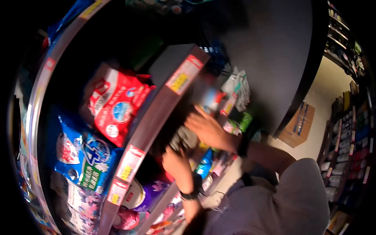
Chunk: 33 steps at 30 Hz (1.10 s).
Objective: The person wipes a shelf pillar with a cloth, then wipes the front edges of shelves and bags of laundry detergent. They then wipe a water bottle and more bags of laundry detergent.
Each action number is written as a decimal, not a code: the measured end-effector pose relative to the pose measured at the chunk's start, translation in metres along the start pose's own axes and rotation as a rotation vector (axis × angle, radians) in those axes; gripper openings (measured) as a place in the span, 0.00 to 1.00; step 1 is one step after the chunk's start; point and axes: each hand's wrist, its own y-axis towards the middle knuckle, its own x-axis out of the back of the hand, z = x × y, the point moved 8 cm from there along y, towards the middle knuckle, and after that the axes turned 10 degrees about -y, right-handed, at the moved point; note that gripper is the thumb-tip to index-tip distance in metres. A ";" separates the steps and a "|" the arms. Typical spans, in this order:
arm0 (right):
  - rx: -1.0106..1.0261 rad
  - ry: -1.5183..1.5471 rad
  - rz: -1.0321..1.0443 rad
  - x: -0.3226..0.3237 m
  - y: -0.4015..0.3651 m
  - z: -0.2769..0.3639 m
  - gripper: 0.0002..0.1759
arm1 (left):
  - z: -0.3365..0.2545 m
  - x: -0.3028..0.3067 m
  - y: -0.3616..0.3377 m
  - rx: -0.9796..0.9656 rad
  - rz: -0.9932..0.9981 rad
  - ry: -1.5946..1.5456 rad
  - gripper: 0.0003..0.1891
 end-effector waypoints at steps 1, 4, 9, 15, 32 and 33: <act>-0.013 -0.003 0.029 -0.005 0.021 -0.023 0.21 | -0.006 -0.015 0.014 0.040 0.127 -0.082 0.26; -0.065 0.069 -0.104 -0.022 0.062 -0.088 0.19 | -0.062 -0.021 0.045 -0.411 -0.350 0.002 0.28; -0.104 0.219 -0.168 -0.017 0.065 -0.109 0.21 | -0.085 -0.041 0.066 -0.264 -0.311 0.247 0.26; -0.090 0.281 -0.065 -0.008 -0.023 -0.093 0.27 | -0.093 -0.031 0.010 -0.167 -0.263 0.129 0.28; -0.076 0.280 0.145 -0.022 -0.013 -0.119 0.27 | -0.113 -0.049 0.008 0.055 -0.171 0.191 0.27; -0.102 0.308 0.035 -0.012 -0.029 -0.119 0.28 | -0.122 -0.047 -0.006 -0.012 -0.213 0.157 0.27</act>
